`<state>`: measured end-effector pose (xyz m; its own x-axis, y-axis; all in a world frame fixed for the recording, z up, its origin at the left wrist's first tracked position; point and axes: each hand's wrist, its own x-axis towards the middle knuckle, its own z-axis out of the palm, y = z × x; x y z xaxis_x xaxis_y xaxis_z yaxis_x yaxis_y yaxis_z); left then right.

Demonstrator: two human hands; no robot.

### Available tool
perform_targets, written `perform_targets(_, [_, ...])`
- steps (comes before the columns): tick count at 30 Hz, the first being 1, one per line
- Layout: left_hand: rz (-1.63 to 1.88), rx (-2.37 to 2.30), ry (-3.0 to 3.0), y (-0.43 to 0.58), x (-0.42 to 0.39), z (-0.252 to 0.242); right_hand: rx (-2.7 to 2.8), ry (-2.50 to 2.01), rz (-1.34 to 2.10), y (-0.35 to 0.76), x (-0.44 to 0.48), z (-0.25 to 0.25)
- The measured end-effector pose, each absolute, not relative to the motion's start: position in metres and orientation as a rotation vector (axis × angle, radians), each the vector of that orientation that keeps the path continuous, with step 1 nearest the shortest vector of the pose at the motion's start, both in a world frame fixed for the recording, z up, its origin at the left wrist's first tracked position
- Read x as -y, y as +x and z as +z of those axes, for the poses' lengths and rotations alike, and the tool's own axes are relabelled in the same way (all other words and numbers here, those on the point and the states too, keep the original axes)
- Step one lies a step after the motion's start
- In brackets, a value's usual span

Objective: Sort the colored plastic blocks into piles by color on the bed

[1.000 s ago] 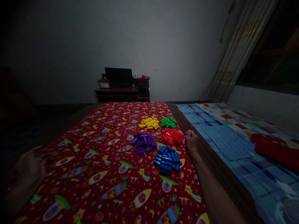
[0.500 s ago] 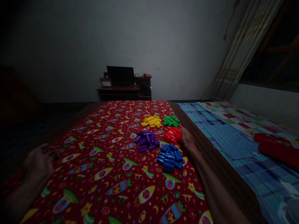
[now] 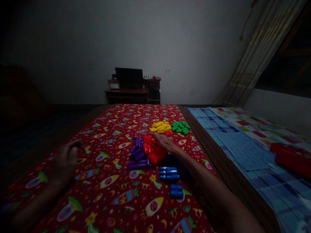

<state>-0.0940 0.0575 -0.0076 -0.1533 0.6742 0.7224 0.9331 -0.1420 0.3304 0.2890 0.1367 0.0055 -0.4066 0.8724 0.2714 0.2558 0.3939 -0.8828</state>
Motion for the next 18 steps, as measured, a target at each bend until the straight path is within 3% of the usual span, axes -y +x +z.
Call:
perform_targets(3, [-1.116,1.502,-2.292,-0.033,-0.029,0.006,1.698,-1.083,0.757,0.327,-0.163,0.022])
perform_targets(6, [-0.913,0.893,-2.726,0.04,-0.005,0.006,1.486,-1.354,0.417,0.389,-0.197,0.023])
perform_targets(11, [-0.627,0.18,-2.83,0.156,0.003,-0.009,1.473,-1.564,0.426,0.438,-0.237,-0.005])
perform_targets(14, [-0.553,0.155,-2.858,0.201,-0.008,-0.012,1.506,-1.55,0.489,0.427,-0.253,-0.015])
perform_targets(18, [-0.542,0.49,-2.89,0.215,-0.025,-0.011,1.532,-1.461,0.634,0.396,-0.271,-0.013])
